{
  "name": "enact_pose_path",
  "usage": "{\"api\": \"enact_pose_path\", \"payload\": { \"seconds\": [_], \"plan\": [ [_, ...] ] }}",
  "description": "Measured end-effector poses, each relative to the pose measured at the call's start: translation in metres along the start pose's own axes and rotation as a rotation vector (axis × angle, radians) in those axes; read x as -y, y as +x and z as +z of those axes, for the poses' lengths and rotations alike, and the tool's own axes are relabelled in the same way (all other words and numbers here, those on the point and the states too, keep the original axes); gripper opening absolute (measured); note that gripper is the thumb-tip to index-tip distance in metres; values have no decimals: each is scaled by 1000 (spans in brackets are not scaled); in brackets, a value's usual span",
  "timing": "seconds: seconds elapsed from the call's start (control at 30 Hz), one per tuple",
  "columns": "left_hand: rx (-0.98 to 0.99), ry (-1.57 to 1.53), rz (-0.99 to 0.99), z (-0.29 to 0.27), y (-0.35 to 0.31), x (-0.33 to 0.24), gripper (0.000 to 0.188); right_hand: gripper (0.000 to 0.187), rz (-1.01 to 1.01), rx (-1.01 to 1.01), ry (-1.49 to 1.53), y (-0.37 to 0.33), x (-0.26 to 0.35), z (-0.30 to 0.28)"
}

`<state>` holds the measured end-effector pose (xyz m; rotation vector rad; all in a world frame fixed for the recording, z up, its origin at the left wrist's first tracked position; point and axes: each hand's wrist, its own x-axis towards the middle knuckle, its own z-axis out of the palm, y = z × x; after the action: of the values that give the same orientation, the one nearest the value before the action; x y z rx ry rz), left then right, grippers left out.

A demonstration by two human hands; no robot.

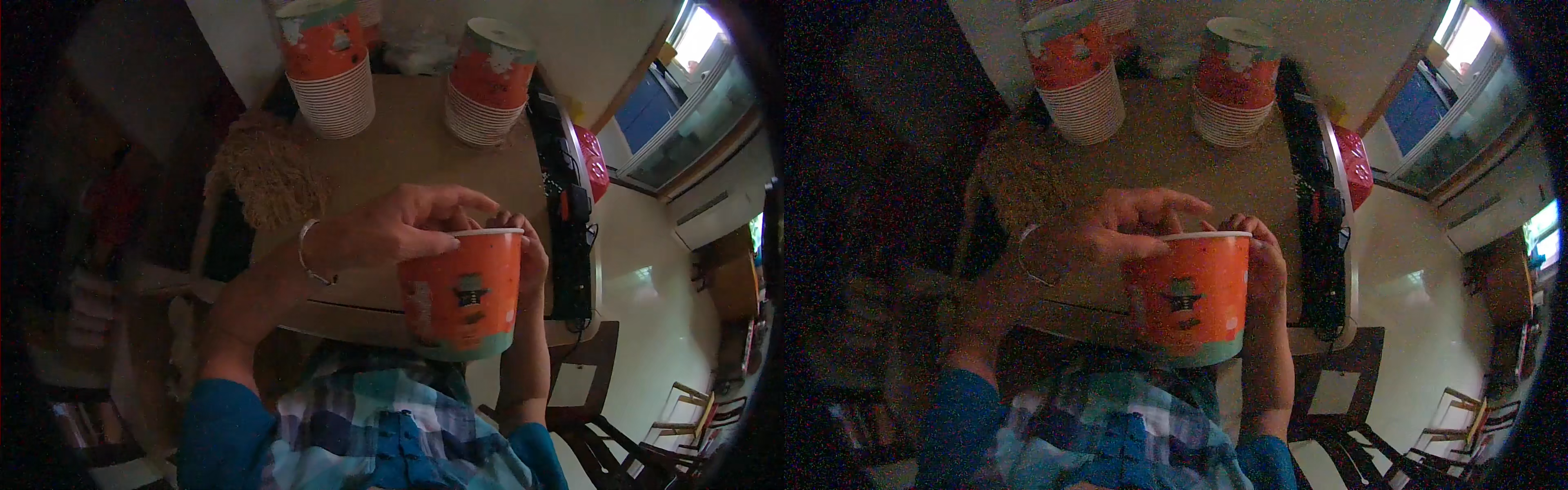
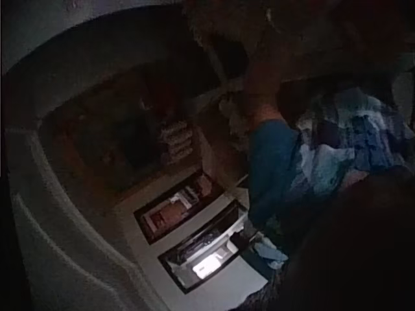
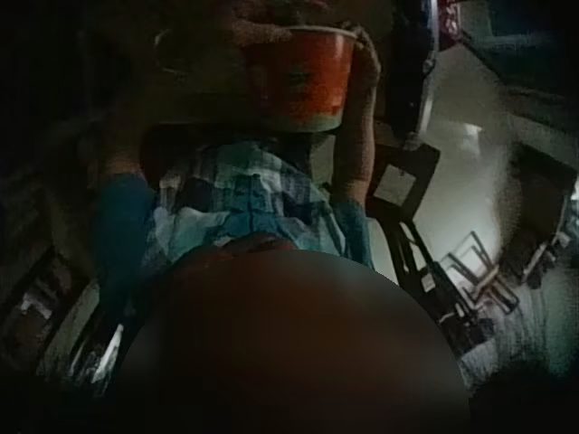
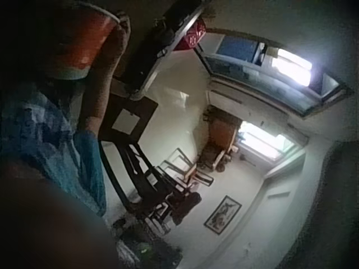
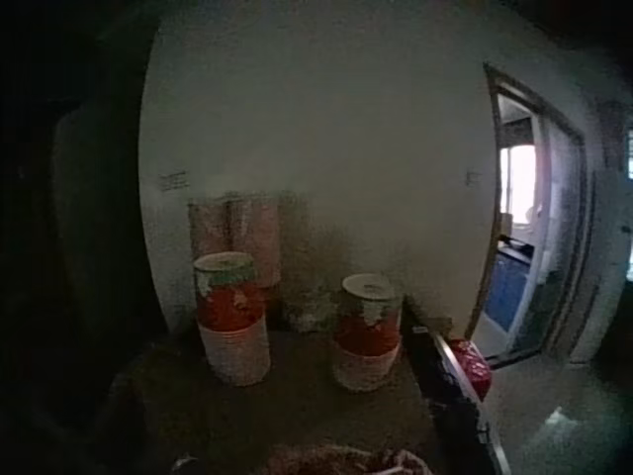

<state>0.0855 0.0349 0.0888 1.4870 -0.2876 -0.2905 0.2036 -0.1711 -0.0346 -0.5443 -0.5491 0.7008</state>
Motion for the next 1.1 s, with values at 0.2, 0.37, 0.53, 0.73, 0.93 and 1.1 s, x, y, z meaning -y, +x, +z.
{"api": "enact_pose_path", "payload": {
  "seconds": [0.2,0.37,0.53,0.73,0.93,1.1],
  "plan": [
    [29,-35,13,-3,0,-3,56,10,-12,-3,180,-1,3,-3],
    [46,-29,49,-5,-2,2,56,11,-9,65,173,0,-2,-16],
    [-36,46,-77,0,-10,-8,41,10,-33,32,1,-5,7,-7],
    [-55,139,-90,0,-5,-4,28,9,4,33,-487,-10,29,27],
    [-47,337,-61,0,3,-5,24,11,86,-105,-643,-19,33,50],
    [-153,378,-94,2,4,-1,20,11,153,-244,-664,-21,41,65]
  ]
}}
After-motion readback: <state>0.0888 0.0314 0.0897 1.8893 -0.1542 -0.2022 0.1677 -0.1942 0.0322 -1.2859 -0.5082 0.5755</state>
